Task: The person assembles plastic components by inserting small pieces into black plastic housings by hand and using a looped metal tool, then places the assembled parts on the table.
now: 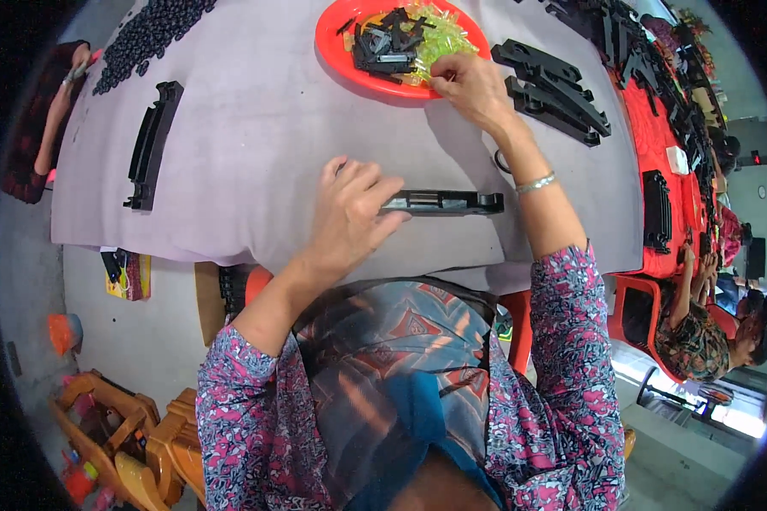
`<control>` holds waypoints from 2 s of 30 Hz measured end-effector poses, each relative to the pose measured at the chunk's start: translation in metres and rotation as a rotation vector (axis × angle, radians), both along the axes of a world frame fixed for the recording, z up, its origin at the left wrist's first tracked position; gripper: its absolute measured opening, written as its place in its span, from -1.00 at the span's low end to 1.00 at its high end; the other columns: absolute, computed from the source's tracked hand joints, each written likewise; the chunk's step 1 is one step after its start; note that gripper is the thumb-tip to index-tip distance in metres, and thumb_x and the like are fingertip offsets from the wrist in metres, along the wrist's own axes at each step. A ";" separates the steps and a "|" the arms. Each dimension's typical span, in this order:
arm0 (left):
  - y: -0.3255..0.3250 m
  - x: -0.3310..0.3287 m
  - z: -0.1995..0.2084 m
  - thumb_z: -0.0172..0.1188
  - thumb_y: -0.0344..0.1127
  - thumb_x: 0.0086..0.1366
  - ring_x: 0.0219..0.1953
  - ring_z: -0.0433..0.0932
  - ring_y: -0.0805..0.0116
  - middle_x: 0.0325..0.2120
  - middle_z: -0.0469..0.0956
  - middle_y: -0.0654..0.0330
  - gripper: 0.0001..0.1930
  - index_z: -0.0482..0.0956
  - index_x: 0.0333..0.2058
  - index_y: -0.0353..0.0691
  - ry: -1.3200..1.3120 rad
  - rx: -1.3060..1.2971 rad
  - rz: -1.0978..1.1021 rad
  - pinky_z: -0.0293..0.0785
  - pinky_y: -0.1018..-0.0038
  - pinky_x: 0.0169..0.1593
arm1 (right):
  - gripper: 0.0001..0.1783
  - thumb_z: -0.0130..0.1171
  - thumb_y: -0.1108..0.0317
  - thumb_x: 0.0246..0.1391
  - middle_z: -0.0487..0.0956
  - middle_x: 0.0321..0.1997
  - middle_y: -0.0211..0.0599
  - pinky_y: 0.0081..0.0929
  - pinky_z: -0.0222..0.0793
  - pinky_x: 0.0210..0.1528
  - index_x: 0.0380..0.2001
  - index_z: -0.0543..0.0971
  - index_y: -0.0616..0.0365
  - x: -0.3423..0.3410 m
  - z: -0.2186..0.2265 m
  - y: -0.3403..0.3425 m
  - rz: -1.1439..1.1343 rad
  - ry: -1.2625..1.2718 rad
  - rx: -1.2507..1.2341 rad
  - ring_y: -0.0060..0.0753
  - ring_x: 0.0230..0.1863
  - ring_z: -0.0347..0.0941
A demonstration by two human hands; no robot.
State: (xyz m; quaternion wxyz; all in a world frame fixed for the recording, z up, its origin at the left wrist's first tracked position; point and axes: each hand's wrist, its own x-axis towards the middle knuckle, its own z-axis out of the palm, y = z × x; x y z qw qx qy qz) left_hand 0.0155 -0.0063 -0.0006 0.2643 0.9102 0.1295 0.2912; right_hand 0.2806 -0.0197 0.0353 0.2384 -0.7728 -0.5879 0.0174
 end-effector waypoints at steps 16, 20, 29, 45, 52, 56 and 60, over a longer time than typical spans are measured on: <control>-0.003 0.007 0.000 0.44 -0.25 -0.05 -0.27 0.44 0.10 -0.42 0.45 0.15 -0.67 0.60 -0.31 -0.26 -0.072 0.053 -0.016 0.27 0.13 0.06 | -0.74 0.25 0.17 -0.04 0.66 -0.39 -0.10 -0.23 0.53 -0.24 -0.37 0.70 0.12 0.003 0.019 -0.025 -0.101 -0.095 0.034 -0.07 -0.35 0.62; -0.004 0.004 0.007 0.44 -0.27 -0.07 -0.23 0.46 0.10 -0.41 0.47 0.16 -0.67 0.60 -0.31 -0.23 -0.007 0.073 0.012 0.25 0.09 0.11 | -0.80 0.28 0.27 0.00 0.63 -0.50 -0.06 -0.27 0.47 -0.40 -0.42 0.66 0.19 -0.017 0.029 -0.079 0.035 0.283 0.137 -0.17 -0.49 0.61; -0.004 0.006 0.005 0.46 -0.39 -0.15 -0.09 0.46 0.00 -0.28 0.47 0.06 -0.59 0.59 -0.24 -0.29 -0.012 0.075 0.039 0.31 0.12 0.11 | -0.86 0.25 0.36 0.01 0.59 -0.52 -0.09 -0.31 0.45 -0.39 -0.41 0.60 0.22 -0.041 -0.026 -0.140 -0.227 0.894 0.287 -0.23 -0.51 0.55; 0.005 0.002 -0.005 0.46 -0.37 -0.03 -0.04 0.52 -0.10 -0.10 0.55 -0.05 -0.51 0.58 -0.08 -0.36 0.090 -0.037 0.076 0.43 0.18 0.06 | -0.79 0.28 0.32 0.00 0.55 -0.47 -0.12 -0.27 0.40 -0.37 -0.43 0.52 0.23 -0.042 -0.049 -0.132 -0.163 0.469 0.413 -0.11 -0.44 0.51; 0.005 0.003 -0.003 0.42 -0.38 0.02 -0.07 0.52 -0.09 -0.14 0.53 -0.07 -0.55 0.56 -0.10 -0.40 0.083 -0.072 0.039 0.43 0.18 0.03 | -0.83 0.25 0.37 -0.08 0.57 -0.47 -0.02 -0.18 0.43 -0.32 -0.45 0.58 0.27 -0.043 -0.043 -0.132 -0.148 0.561 0.430 0.03 -0.40 0.53; 0.002 0.004 0.002 0.40 -0.39 0.03 -0.11 0.51 -0.08 -0.18 0.52 -0.05 -0.58 0.55 -0.12 -0.40 0.091 -0.049 0.026 0.43 0.18 0.00 | -0.79 0.30 0.32 -0.05 0.55 -0.48 -0.13 -0.31 0.41 -0.40 -0.43 0.58 0.25 -0.043 -0.047 -0.131 -0.139 0.528 0.447 -0.16 -0.48 0.50; 0.002 0.004 0.002 0.39 -0.40 0.06 -0.16 0.50 0.00 -0.23 0.48 -0.01 -0.60 0.54 -0.11 -0.43 0.113 -0.060 0.025 0.43 0.24 -0.05 | -0.80 0.30 0.34 -0.06 0.56 -0.47 -0.11 -0.30 0.42 -0.38 -0.42 0.59 0.27 -0.041 -0.048 -0.133 -0.125 0.518 0.443 -0.15 -0.46 0.52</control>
